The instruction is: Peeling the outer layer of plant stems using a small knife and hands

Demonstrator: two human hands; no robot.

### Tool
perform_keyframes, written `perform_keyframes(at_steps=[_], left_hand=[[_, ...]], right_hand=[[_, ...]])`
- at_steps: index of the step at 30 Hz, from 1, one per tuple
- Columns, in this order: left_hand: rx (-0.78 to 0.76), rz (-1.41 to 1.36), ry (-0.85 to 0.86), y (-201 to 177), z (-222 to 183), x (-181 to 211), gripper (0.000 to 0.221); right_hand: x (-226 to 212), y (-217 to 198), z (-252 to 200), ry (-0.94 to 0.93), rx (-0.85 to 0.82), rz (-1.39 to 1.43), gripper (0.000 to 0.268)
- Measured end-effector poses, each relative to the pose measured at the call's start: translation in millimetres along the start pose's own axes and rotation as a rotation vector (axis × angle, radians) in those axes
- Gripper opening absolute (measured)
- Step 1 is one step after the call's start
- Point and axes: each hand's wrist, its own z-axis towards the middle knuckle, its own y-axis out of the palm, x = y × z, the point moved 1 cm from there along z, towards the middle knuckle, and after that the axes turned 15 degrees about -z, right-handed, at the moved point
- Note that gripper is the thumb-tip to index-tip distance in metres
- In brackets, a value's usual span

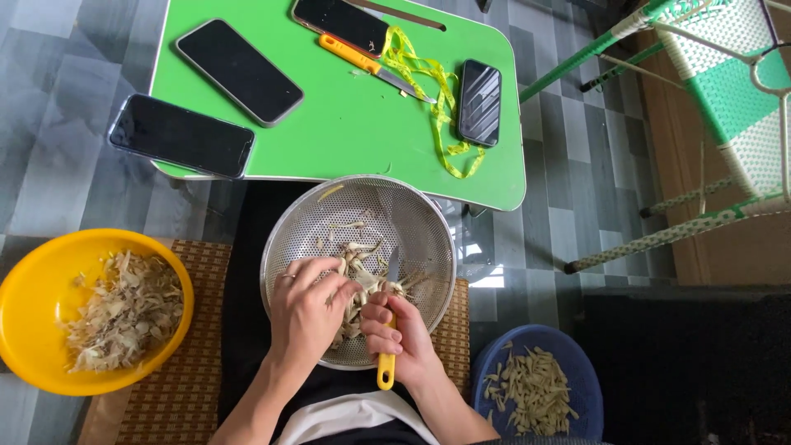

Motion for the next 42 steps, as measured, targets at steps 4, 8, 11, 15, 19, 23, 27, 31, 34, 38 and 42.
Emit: perform_keyframes(at_steps=[4, 8, 11, 15, 19, 23, 27, 31, 34, 38, 42], left_hand=[[-0.224, -0.571, -0.181, -6, 6, 18, 0.038], [-0.275, -0.739, -0.335, 9, 4, 23, 0.023], [-0.186, -0.770, -0.562, 10, 1, 19, 0.036], [-0.155, -0.736, -0.468, 6, -3, 16, 0.035], [-0.147, -0.817, -0.575, 1, -1, 24, 0.034], [-0.161, -0.772, -0.510, -5, 0, 26, 0.032], [-0.158, -0.707, -0.553, -6, 0, 26, 0.032], [-0.154, -0.642, -0.592, -4, -3, 22, 0.030], [-0.118, -0.594, -0.502, -2, -6, 22, 0.029], [-0.090, -0.529, -0.475, 1, -10, 19, 0.028], [-0.048, -0.447, -0.291, 2, -10, 22, 0.014]], right_hand=[[4, -16, 3, 0.022, 0.140, -0.060, 0.022], [13, -5, -1, 0.035, 0.225, -0.131, 0.016], [14, 16, -10, -0.002, 0.097, -0.386, 0.037], [-2, 25, -29, -0.388, 0.059, -1.044, 0.053], [-17, 50, -57, -0.541, -0.069, -1.536, 0.048], [-26, 87, -63, -0.514, -0.062, -1.844, 0.055], [-33, 92, -62, -0.549, -0.028, -2.084, 0.050], [-34, 92, -61, -0.526, 0.006, -2.092, 0.048], [-32, 95, -61, -0.540, 0.046, -2.102, 0.047], [-27, 87, -55, -0.609, 0.021, -2.027, 0.044], [-23, 78, -49, -0.635, 0.038, -1.907, 0.041]])
